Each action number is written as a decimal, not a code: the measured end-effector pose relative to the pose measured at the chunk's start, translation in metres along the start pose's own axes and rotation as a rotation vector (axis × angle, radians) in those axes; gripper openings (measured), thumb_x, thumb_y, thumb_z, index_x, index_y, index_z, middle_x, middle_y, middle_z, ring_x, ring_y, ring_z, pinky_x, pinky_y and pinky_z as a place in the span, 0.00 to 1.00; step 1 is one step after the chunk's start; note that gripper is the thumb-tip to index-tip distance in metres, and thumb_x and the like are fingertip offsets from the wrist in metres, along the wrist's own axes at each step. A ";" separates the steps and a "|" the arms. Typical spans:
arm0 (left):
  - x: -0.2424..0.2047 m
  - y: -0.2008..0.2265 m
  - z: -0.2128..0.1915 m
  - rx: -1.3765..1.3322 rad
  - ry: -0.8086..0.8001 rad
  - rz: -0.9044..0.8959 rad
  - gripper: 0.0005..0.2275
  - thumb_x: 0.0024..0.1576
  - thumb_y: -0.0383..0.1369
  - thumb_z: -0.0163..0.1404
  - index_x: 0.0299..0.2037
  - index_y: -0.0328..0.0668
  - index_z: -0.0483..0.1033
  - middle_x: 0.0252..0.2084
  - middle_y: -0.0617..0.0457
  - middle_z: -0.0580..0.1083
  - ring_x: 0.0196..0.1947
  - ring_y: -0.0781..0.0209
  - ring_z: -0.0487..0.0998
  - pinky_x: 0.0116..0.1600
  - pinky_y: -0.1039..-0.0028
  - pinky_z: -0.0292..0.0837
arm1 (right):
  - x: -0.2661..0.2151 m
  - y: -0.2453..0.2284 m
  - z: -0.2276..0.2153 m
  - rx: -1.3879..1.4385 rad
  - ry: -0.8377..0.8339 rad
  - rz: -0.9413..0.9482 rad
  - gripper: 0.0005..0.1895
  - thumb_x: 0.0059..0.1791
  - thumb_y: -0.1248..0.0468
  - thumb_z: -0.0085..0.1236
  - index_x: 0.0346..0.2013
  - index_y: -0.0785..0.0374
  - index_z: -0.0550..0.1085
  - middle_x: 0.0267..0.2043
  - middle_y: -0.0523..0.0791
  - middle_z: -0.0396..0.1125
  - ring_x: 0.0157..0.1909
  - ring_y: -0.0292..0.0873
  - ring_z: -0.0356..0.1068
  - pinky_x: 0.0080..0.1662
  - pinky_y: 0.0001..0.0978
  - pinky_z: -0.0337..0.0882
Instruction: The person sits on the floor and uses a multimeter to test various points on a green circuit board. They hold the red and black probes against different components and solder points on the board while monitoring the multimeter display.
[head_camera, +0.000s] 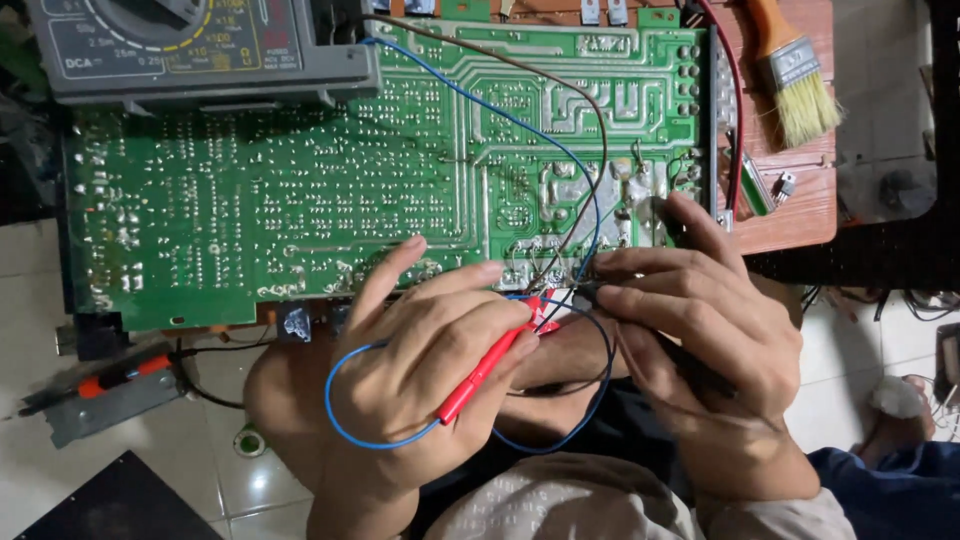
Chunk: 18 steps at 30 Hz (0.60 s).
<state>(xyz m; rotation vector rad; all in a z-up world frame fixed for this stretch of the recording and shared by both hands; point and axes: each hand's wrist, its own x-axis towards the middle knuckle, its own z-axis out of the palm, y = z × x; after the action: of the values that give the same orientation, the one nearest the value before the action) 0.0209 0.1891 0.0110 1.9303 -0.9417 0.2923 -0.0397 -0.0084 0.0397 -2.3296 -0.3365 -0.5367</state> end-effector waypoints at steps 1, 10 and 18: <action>0.000 0.000 -0.001 -0.007 0.001 -0.001 0.03 0.62 0.28 0.54 0.42 0.38 0.78 0.41 0.52 0.79 0.48 0.50 0.85 0.66 0.50 0.66 | -0.001 -0.001 0.001 -0.020 -0.005 -0.006 0.09 0.52 0.69 0.46 0.35 0.75 0.73 0.34 0.55 0.72 0.43 0.56 0.79 0.70 0.67 0.63; -0.001 -0.001 0.000 -0.012 0.008 0.002 0.03 0.62 0.28 0.54 0.42 0.38 0.78 0.40 0.52 0.80 0.48 0.50 0.86 0.67 0.51 0.66 | 0.003 -0.005 0.000 0.006 -0.013 0.032 0.08 0.52 0.72 0.47 0.34 0.75 0.73 0.35 0.55 0.73 0.44 0.55 0.78 0.72 0.68 0.62; -0.002 -0.001 0.001 -0.002 0.019 0.006 0.03 0.62 0.28 0.54 0.42 0.38 0.78 0.41 0.53 0.79 0.48 0.50 0.86 0.67 0.51 0.66 | 0.001 0.000 -0.001 0.030 -0.024 0.006 0.10 0.51 0.68 0.48 0.34 0.74 0.74 0.34 0.54 0.73 0.44 0.54 0.78 0.71 0.66 0.62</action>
<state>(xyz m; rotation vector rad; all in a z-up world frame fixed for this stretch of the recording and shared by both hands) 0.0204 0.1894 0.0088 1.9198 -0.9351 0.3131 -0.0389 -0.0090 0.0404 -2.3095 -0.3465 -0.4975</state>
